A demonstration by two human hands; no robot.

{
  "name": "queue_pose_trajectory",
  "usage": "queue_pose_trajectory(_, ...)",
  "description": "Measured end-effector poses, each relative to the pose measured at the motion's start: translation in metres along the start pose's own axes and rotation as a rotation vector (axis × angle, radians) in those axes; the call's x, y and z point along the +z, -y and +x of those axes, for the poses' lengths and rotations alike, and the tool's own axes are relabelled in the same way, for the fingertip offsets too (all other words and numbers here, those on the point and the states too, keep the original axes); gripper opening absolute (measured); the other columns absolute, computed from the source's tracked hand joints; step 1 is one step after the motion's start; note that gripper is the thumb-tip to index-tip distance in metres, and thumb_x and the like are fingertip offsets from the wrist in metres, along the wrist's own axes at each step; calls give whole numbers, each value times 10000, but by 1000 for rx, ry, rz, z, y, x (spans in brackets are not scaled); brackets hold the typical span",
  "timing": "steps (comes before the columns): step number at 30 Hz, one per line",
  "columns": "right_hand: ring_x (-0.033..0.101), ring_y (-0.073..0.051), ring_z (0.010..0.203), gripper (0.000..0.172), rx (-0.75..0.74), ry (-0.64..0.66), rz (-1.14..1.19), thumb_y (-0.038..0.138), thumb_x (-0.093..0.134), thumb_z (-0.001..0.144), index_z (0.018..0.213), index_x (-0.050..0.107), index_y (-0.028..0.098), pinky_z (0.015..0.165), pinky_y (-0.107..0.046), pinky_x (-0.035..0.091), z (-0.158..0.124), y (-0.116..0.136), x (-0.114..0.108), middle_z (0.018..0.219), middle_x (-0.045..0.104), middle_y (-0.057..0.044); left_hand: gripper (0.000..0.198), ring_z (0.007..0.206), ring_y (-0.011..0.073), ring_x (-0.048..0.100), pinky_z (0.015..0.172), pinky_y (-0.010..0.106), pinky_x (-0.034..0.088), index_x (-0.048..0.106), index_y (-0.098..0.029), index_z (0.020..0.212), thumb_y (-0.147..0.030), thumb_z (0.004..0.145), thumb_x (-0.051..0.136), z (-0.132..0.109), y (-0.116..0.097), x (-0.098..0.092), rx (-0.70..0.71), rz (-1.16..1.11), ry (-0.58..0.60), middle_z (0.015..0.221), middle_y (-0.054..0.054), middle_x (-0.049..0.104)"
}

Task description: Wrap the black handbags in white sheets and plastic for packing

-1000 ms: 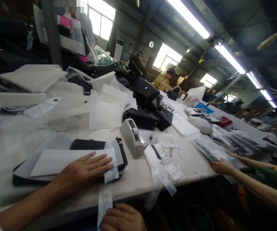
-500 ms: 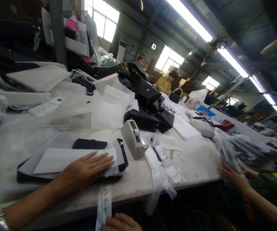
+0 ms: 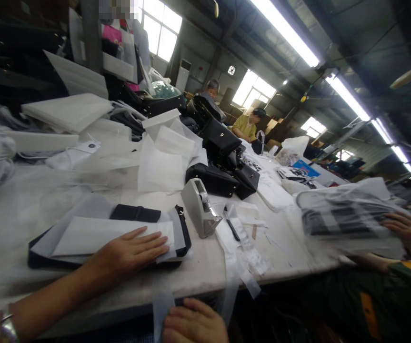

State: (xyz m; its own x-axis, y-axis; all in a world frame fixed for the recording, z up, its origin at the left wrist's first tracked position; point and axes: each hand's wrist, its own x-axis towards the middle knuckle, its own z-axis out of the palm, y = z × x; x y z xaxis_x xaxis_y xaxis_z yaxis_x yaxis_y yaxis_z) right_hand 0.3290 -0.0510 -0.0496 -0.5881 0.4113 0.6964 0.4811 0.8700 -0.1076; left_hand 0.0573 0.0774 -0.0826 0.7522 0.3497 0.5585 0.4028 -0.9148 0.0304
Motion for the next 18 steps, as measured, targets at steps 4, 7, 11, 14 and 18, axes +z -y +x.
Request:
queue_pose_trajectory(4,760,-133,1024,249,109,44,84,222,462,1098,1147,700,167,1081,-276,528,28,-13,-21,1052,803,-60,461,1446,171,474,1290,387,213,474,-292,1521,-171,1089,373,-4,-3,0,46,49,59,1558,7,526)
queue_pose_trajectory(7,751,-156,1005,266,218,17,115,216,464,1090,1163,719,189,1031,-315,561,51,-28,-24,1070,784,-88,485,1448,187,475,1287,404,233,452,-303,1536,-166,1072,419,-5,-5,0,44,60,67,1559,10,529)
queue_pose_trajectory(11,735,-182,935,236,319,29,216,303,559,1057,1172,739,202,882,-301,604,80,-52,-15,998,768,-80,531,1471,202,444,1281,428,266,444,-279,1540,-113,1036,459,-4,-8,0,29,45,81,1569,30,517)
queue_pose_trajectory(14,735,-171,923,212,264,59,217,281,570,1052,1154,742,213,866,-289,601,91,-64,-12,1006,769,-71,540,1489,215,416,1288,462,240,446,-263,1538,-95,1026,464,-4,-11,0,3,35,75,1594,40,481)
queue_pose_trajectory(18,749,-141,976,228,132,149,157,139,546,1051,1222,689,186,1049,-320,535,84,-65,-17,1063,786,-67,540,1497,194,401,1294,457,216,406,-282,1562,-135,1045,447,-6,-12,0,-29,-8,60,1589,33,493)
